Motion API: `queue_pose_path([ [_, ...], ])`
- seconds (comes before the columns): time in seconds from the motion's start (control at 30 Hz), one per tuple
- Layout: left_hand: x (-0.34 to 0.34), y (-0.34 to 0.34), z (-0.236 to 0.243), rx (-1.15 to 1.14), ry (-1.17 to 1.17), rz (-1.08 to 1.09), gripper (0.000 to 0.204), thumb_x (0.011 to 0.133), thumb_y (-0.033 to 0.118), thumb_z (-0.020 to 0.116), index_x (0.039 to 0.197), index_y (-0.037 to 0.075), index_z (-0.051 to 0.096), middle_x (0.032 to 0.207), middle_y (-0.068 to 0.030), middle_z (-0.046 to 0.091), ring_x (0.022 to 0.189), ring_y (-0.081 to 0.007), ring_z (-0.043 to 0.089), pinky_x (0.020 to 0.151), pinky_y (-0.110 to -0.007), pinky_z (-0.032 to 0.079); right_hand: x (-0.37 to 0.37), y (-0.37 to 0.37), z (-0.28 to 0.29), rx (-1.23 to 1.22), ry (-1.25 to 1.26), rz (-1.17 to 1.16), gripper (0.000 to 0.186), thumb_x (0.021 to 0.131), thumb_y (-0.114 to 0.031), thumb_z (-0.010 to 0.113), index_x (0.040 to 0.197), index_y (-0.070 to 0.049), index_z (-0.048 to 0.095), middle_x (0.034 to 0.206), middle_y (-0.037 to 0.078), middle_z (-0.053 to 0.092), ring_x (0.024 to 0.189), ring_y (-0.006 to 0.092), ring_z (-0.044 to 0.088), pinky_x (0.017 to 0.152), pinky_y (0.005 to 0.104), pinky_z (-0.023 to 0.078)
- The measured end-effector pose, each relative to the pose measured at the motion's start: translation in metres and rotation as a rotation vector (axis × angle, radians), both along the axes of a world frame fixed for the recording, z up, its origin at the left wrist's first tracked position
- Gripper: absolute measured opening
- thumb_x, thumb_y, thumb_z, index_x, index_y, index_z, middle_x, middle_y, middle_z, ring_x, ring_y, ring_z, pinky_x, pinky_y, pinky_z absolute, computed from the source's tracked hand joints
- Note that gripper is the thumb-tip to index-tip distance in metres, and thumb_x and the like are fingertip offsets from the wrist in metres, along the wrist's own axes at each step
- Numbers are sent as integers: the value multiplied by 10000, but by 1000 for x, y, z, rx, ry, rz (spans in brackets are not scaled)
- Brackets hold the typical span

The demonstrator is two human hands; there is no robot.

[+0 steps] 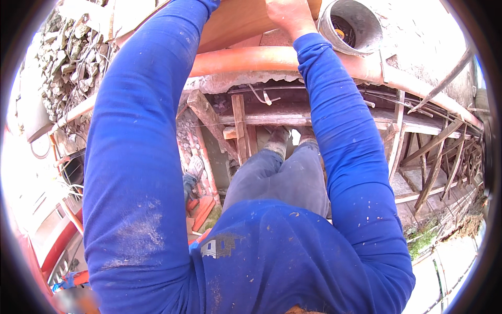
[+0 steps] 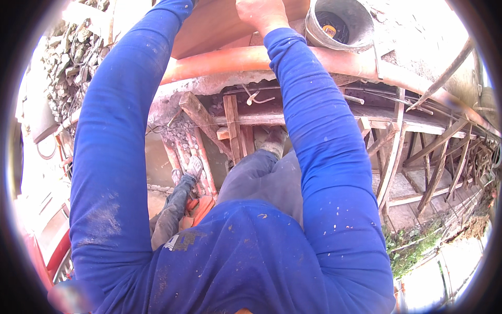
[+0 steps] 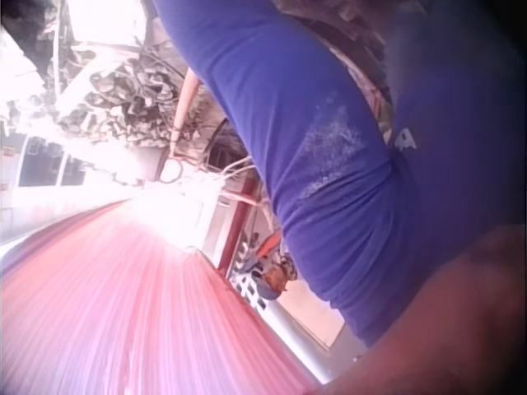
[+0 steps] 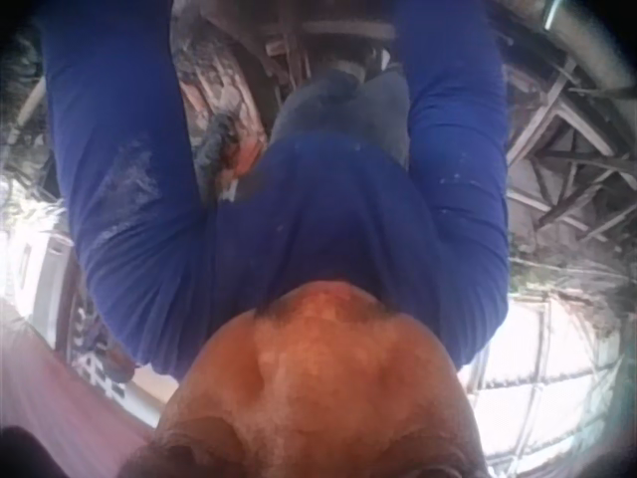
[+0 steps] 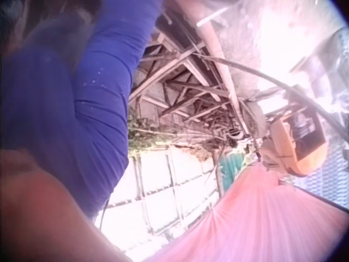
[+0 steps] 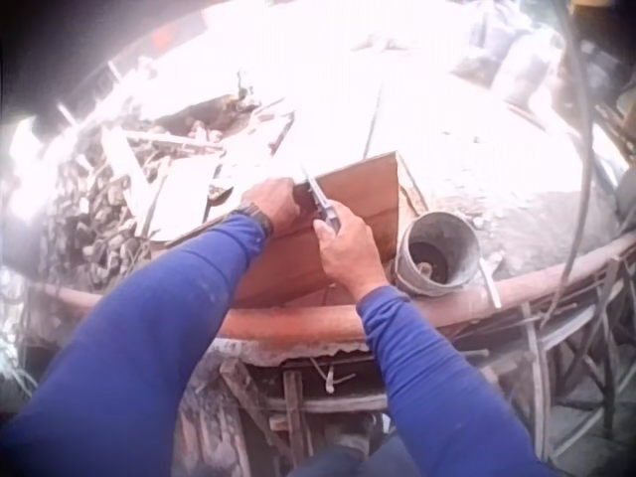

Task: The person cuts a piece of plywood with a hand saw, then uses a hammer to drive nails into the cut piece to secure it to a wooden frame. The person also retrieves nails from a bucket and positions the wood on the structure.

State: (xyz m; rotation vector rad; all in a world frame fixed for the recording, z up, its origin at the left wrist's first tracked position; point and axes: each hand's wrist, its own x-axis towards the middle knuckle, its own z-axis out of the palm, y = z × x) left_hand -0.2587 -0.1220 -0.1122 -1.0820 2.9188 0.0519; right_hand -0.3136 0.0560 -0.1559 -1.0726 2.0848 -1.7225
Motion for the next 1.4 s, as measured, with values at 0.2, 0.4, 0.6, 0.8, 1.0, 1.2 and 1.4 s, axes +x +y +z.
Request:
queue_pose_path([
  [0.2, 7, -1, 11, 9, 12, -7, 350, 910, 245, 694, 1206, 66, 741, 1214, -225, 753, 1169, -405, 713, 1017, -505, 560, 6, 4, 12, 27, -47, 25, 406, 995, -197, 665, 1360, -20, 649, 1088, 300, 733, 1081, 480, 710, 907, 493, 567],
  [0.4, -2, -16, -28, 196, 70, -101, 538, 908, 326, 801, 1316, 4, 664, 1202, -233, 738, 1147, -375, 713, 996, -486, 554, 20, 49, -6, 64, -34, -7, 409, 986, -250, 683, 1345, -57, 658, 920, 243, 741, 892, 447, 730, 830, 500, 564],
  [0.6, -3, -19, -24, 35, 85, -144, 588, 919, 341, 811, 1345, -29, 645, 1168, -232, 745, 1089, -378, 728, 964, -481, 561, 67, 175, 18, 407, -245, 126, 473, 1025, -176, 659, 1447, 25, 589, 1024, 266, 737, 867, 403, 740, 784, 426, 566],
  [0.8, 6, 0, 6, 45, -83, 14, 516, 921, 398, 768, 1258, 10, 715, 1261, -247, 735, 1217, -407, 695, 1054, -495, 547, 91, 253, 18, 249, -125, 59, 510, 1030, -149, 667, 1506, -2, 561, 1198, 221, 752, 929, 292, 746, 830, 391, 560],
  [1.0, -2, -4, 10, 39, -52, -3, 514, 905, 363, 797, 1256, -2, 709, 1259, -269, 728, 1216, -414, 693, 1051, -500, 547, 89, 255, 19, 246, -179, 84, 516, 1034, -153, 675, 1510, 5, 557, 1286, 231, 729, 1096, 318, 738, 950, 396, 550],
  [1.2, -6, -9, 7, 58, -44, 6, 530, 901, 363, 807, 1258, -13, 699, 1282, -283, 712, 1226, -426, 683, 1057, -501, 540, 90, 252, 19, 245, -218, 84, 516, 1033, -144, 668, 1506, 26, 551, 1332, 252, 708, 1226, 348, 709, 1048, 410, 526],
  [1.4, -7, -13, 5, 49, -39, 6, 532, 903, 360, 810, 1276, -3, 696, 1280, -283, 713, 1224, -428, 684, 1057, -501, 539, 87, 250, 23, 242, -234, 92, 520, 1028, -135, 666, 1508, 27, 549, 1351, 256, 699, 1240, 354, 703, 1060, 411, 521],
])
